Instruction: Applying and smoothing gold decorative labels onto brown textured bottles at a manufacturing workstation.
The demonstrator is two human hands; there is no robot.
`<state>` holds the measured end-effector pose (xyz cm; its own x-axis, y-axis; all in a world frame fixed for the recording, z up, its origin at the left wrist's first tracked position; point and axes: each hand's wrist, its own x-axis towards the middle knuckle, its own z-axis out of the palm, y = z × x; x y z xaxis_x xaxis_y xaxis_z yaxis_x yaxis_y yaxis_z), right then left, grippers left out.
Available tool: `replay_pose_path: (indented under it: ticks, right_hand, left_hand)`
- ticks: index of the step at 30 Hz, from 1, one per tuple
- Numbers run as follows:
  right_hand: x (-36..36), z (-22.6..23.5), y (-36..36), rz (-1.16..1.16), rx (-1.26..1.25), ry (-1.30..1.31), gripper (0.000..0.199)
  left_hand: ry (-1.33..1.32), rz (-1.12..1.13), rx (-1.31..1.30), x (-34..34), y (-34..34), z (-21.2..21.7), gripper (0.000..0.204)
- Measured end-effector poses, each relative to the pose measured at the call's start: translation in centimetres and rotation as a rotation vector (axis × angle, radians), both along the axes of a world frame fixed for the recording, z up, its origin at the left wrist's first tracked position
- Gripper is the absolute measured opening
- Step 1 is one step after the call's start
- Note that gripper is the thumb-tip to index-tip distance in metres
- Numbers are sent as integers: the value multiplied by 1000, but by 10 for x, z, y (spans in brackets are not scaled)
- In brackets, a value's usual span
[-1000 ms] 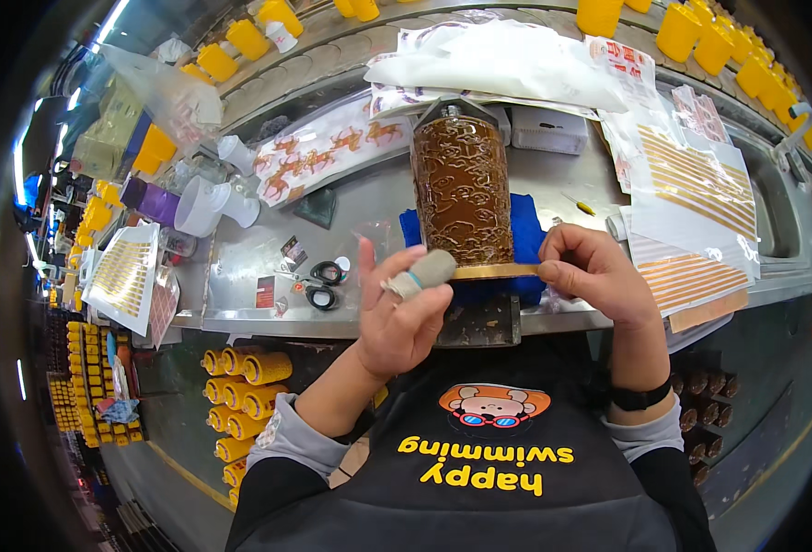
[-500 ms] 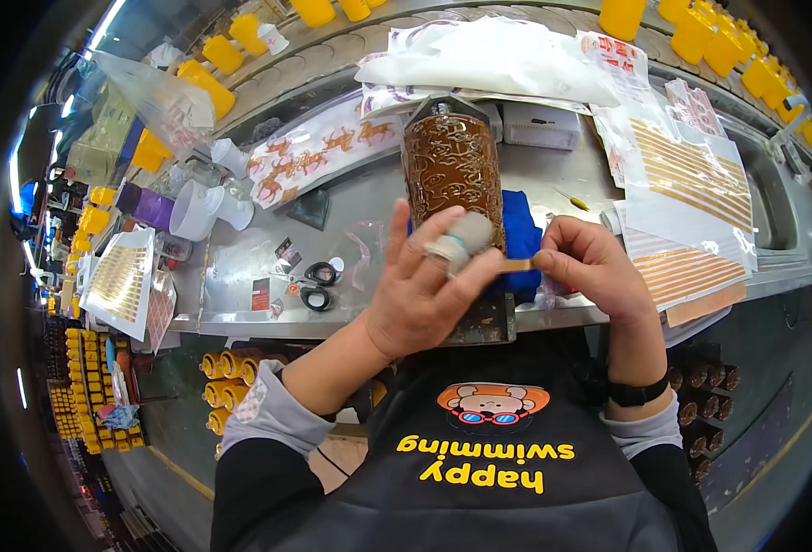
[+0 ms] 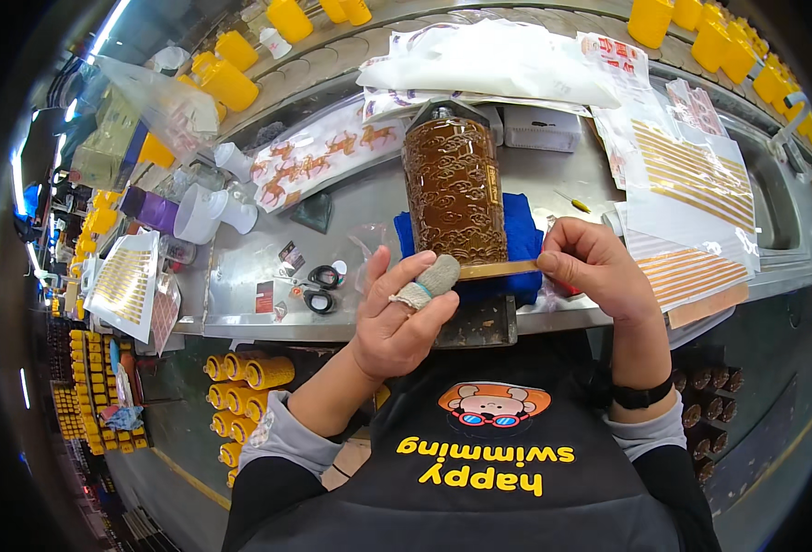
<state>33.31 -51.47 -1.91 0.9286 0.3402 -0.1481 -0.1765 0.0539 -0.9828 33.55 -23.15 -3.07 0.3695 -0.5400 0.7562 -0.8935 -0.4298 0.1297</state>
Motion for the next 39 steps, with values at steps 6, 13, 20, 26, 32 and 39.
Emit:
replay_pose_path:
  ticks: [6,13,20,26,32,39]
  right_hand:
    - [2,-6,-2,6,23,-7,22]
    - [1,1,3,-22,9,-22,21]
    - [4,4,13,13,-10,-56,23]
    - [2,-3,6,-22,17,-11,23]
    - [2,-7,4,-36,26,0,22]
    - [0,-1,8,-58,0,19,22]
  left_hand:
    - [-122,-102,163,11,-11,13,17]
    - [42,48,58,18,-33,9,42]
    - [206,39,-167,9,-9,-4,43]
    - [1,62,-23,-6,-1,0,27]
    - [-93,-17,143,7,-9,13,18]
    - [44,-1,35,16,-31,12,44]
